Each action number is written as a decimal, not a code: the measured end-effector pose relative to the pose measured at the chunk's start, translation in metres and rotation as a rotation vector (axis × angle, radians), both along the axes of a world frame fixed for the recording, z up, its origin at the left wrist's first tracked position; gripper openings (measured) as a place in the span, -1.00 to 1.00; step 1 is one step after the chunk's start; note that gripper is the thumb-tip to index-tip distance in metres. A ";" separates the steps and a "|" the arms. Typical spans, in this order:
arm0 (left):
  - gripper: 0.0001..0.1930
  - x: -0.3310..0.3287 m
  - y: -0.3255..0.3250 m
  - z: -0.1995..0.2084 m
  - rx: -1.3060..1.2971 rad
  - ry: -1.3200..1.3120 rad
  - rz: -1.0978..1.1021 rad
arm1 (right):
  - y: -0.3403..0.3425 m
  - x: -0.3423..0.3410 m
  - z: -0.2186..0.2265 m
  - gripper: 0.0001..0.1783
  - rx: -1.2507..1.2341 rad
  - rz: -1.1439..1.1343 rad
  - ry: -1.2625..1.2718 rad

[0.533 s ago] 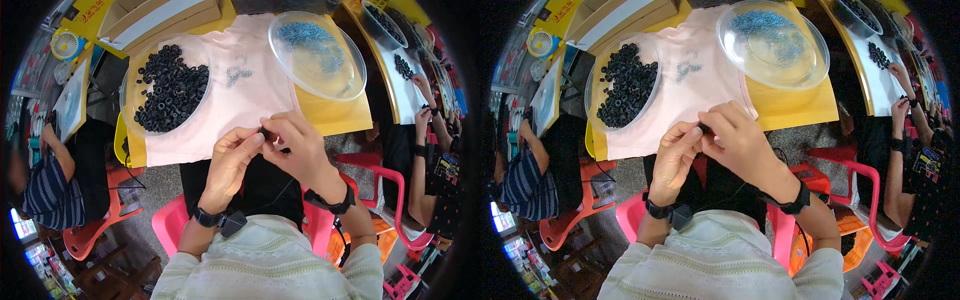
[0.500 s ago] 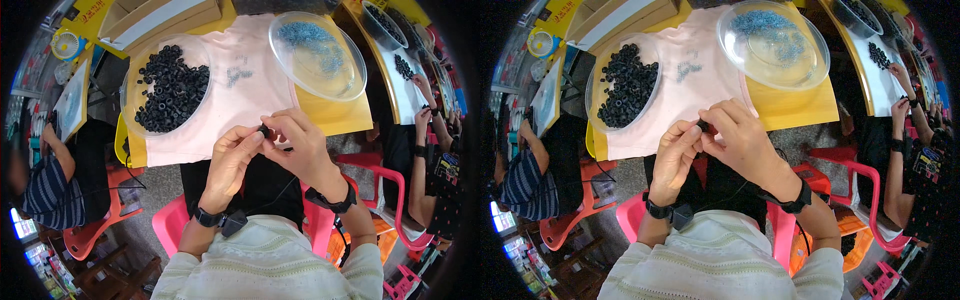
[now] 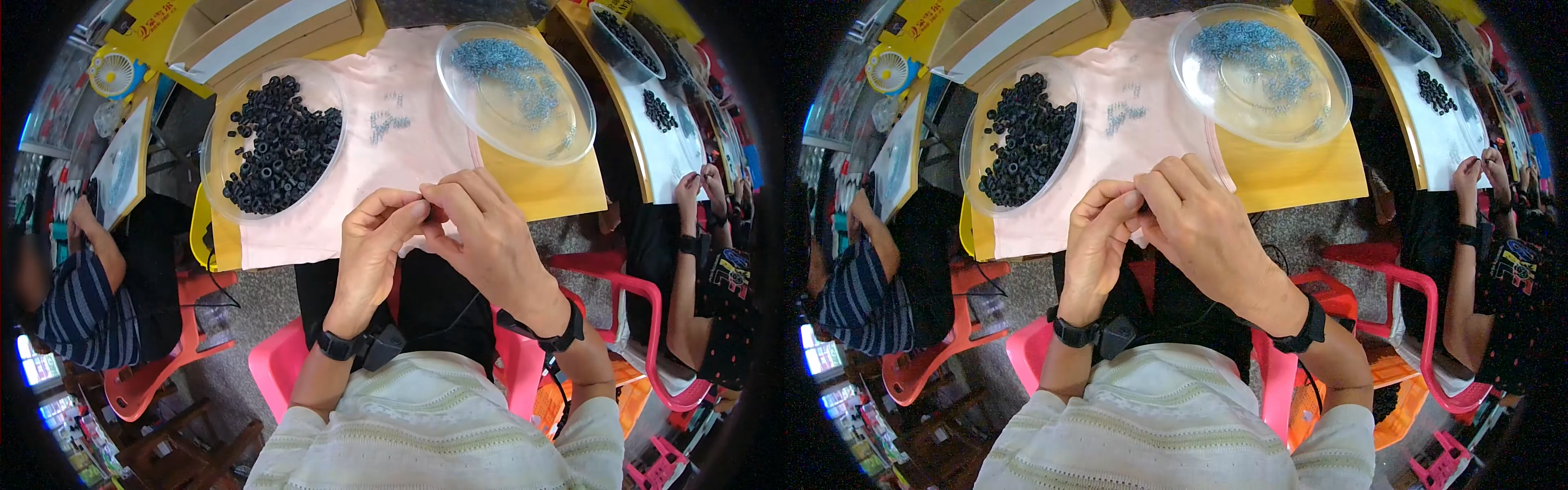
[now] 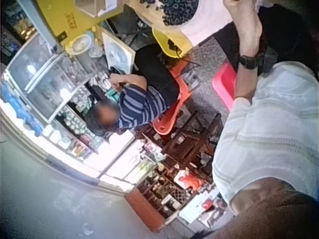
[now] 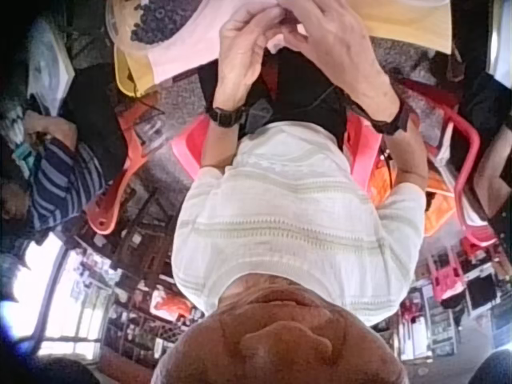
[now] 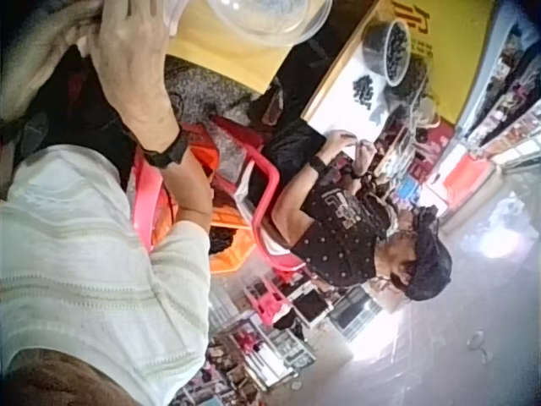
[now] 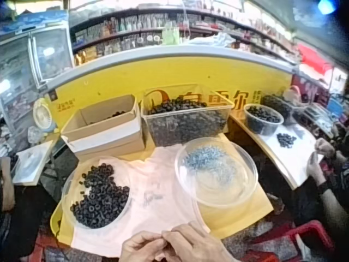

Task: Assembling small plastic components by hand in a production line setting.

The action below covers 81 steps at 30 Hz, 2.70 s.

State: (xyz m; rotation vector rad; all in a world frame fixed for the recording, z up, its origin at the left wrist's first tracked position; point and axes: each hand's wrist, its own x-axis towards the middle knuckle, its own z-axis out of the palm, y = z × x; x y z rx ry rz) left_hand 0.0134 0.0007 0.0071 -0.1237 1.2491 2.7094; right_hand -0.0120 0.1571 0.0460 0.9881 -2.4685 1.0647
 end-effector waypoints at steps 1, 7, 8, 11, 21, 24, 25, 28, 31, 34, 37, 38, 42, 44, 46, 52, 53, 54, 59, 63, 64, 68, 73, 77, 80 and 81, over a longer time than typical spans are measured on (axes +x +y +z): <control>-0.86 0.000 0.001 0.000 0.016 0.001 -0.004 | 0.000 0.001 0.000 -0.61 -0.002 -0.009 0.004; -0.84 0.001 0.002 -0.001 -0.030 -0.048 0.013 | 0.000 0.003 -0.003 -0.64 0.052 -0.077 0.063; -0.84 0.001 0.001 -0.001 -0.044 -0.060 0.009 | 0.000 0.003 -0.003 -0.65 0.056 -0.073 0.066; -0.83 0.002 0.001 -0.003 -0.080 -0.080 -0.005 | 0.001 0.002 -0.008 -0.67 0.032 -0.053 0.074; -0.74 0.010 -0.010 0.000 -0.030 -0.116 -0.018 | -0.003 -0.002 -0.017 -0.62 -0.119 -0.065 -0.073; -0.74 0.012 -0.010 -0.005 -0.074 -0.103 0.014 | -0.004 0.000 -0.023 -0.60 -0.121 -0.048 -0.103; -0.74 0.013 -0.009 -0.005 -0.098 -0.094 0.033 | -0.004 0.000 -0.024 -0.59 -0.121 -0.042 -0.114; -0.75 0.011 -0.006 -0.009 -0.220 -0.020 0.119 | -0.004 0.003 -0.024 -0.63 -0.190 -0.035 -0.215; -0.74 0.010 -0.006 -0.008 -0.296 0.021 0.136 | 0.000 -0.004 -0.026 -0.72 -0.213 -0.004 -0.172; -0.75 0.013 -0.006 -0.004 -0.419 0.040 0.152 | 0.001 -0.004 -0.024 -0.80 -0.231 -0.015 -0.251; -0.77 0.014 -0.006 -0.005 -0.563 0.064 0.190 | 0.001 -0.004 -0.027 -0.83 -0.286 -0.028 -0.349; -0.77 0.014 -0.007 -0.006 -0.637 0.120 0.213 | 0.002 -0.005 -0.029 -0.84 -0.283 -0.028 -0.369; -0.75 0.010 -0.008 -0.005 -0.870 0.243 0.241 | 0.003 -0.005 -0.038 -0.85 -0.291 -0.022 -0.395; -0.75 0.008 -0.007 -0.005 -0.929 0.260 0.238 | 0.003 -0.006 -0.044 -0.83 -0.266 -0.033 -0.299; -0.76 0.005 -0.007 -0.009 -0.960 0.288 0.250 | 0.003 -0.009 -0.049 -0.80 -0.200 -0.061 -0.119; -0.77 0.001 -0.008 -0.013 -1.117 0.386 0.230 | 0.007 -0.013 -0.058 -0.76 -0.110 -0.087 0.010; -0.77 0.001 -0.007 -0.010 -1.128 0.373 0.218 | 0.007 -0.012 -0.059 -0.76 -0.098 -0.100 0.025; -0.77 0.002 -0.004 -0.006 -1.139 0.360 0.206 | 0.007 -0.011 -0.059 -0.76 -0.085 -0.112 0.040; -0.78 0.003 -0.002 -0.007 -1.131 0.364 0.200 | 0.007 -0.011 -0.055 -0.80 -0.094 -0.092 0.019; -0.76 0.000 0.000 -0.011 -1.067 0.317 0.168 | 0.007 -0.017 -0.035 -0.75 -0.093 -0.122 0.005; -0.77 0.000 0.000 -0.011 -1.074 0.292 0.163 | 0.004 -0.019 -0.032 -0.71 -0.093 -0.146 0.022; -0.77 -0.001 -0.010 -0.021 -1.148 0.304 0.060 | -0.026 -0.027 -0.038 -0.58 -0.037 -0.110 0.021; -0.75 -0.003 -0.007 -0.027 -1.051 0.315 0.157 | -0.043 -0.041 -0.063 -0.58 0.003 0.047 0.054; -0.82 -0.003 -0.007 -0.021 -1.079 0.295 0.190 | -0.035 -0.045 -0.055 -0.57 0.310 0.190 0.260; -0.78 0.000 -0.013 -0.014 -1.183 0.309 0.138 | -0.036 -0.046 -0.054 -0.53 0.314 0.185 0.218; -0.78 0.002 -0.017 -0.011 -1.257 0.322 0.193 | -0.037 -0.045 -0.058 -0.52 0.264 0.157 0.160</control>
